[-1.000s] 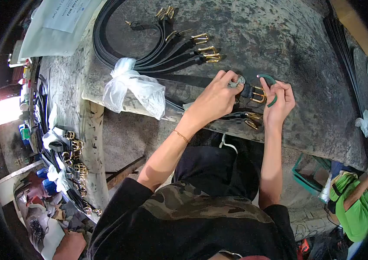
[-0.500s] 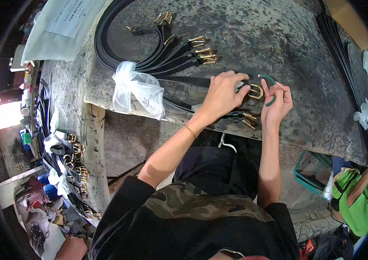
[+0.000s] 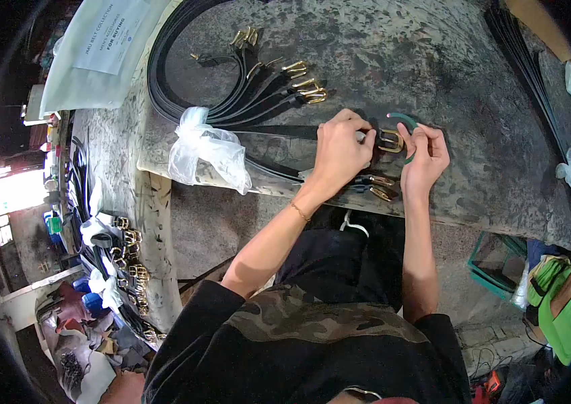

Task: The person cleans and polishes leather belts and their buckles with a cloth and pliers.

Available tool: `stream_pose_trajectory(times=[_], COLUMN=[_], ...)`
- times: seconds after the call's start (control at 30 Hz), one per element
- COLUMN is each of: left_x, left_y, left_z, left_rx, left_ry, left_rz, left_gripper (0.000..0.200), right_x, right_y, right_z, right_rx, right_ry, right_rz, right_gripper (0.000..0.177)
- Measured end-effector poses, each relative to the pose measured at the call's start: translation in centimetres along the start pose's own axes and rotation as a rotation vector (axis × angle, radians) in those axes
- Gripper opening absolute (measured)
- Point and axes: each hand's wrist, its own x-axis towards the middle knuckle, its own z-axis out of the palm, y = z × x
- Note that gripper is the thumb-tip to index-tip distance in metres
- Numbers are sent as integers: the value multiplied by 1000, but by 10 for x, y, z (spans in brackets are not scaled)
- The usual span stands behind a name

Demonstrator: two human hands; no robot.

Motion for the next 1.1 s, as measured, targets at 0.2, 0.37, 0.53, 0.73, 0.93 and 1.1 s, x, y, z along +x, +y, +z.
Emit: stream_pose_trajectory(times=[0.2,0.37,0.53,0.73,0.93,1.1], left_x=[-15,-13,-11,-11,-10,-10], left_y=[6,2,0,0,1,-1], left_z=[6,4,-2,-7,-8,-9], left_rx=[237,249,116,40,24,-31], left_ry=[-7,-75,-167,-179,-193,-185], left_rz=[147,94,-25,-77,-113,-117], left_gripper=[9,10,12,12,12,12], right_x=[1,-11,-14,-14,-14,-15], right_y=[-3,-13,-13,-13,-13,-10], right_z=[0,0,3,2,5,2], right_rx=[125,-386,-411,-469,-466,-483], right_ry=[24,-13,-47,-75,-71,-76], right_rz=[21,-15,-69,-58,-44,-23], right_gripper=[8,5,1,2,3,2])
